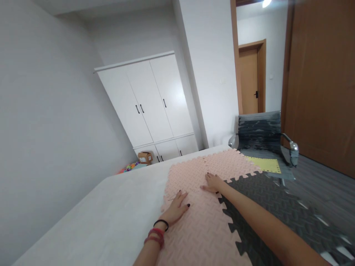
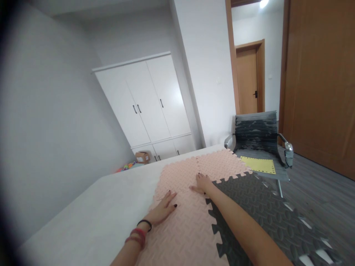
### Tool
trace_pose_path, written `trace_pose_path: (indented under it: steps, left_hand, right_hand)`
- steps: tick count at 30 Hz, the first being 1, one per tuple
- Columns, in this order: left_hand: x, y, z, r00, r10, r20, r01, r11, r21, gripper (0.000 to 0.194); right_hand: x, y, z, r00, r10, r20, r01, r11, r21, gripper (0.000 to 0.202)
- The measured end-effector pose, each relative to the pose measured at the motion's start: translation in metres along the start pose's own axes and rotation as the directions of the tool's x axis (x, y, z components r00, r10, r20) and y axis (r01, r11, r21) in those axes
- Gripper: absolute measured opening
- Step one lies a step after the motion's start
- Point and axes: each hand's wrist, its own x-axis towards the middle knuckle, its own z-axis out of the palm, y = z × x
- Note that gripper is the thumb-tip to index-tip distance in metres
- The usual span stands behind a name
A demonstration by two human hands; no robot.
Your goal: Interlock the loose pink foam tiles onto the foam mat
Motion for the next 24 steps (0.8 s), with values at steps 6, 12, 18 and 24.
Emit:
trace_pose_path:
  steps: [6, 12, 18, 24]
  left_hand:
    - [0.009, -0.023, -0.012, 0.988, 0.059, -0.142, -0.049, 0.996, 0.074, 0.058]
    - [0.011, -0.040, -0.003, 0.976, 0.084, -0.200, -0.041, 0.977, 0.211, 0.058]
    - [0.014, -0.048, 0.007, 0.974, 0.084, -0.210, -0.028, 0.966, 0.257, 0.058]
    - [0.016, -0.052, 0.008, 0.974, 0.082, -0.211, -0.023, 0.964, 0.265, 0.058]
  right_hand:
    - [-0.003, 0.005, -0.006, 0.999, -0.037, 0.031, 0.037, 0.999, -0.023, 0.081]
    - [0.019, -0.002, -0.015, 0.999, -0.031, -0.035, 0.028, 0.996, -0.085, 0.074]
    - [0.053, 0.003, -0.006, 0.999, 0.046, 0.013, -0.045, 0.996, -0.082, 0.082]
    - [0.086, 0.017, -0.022, 0.993, 0.093, 0.074, -0.086, 0.991, -0.099, 0.071]
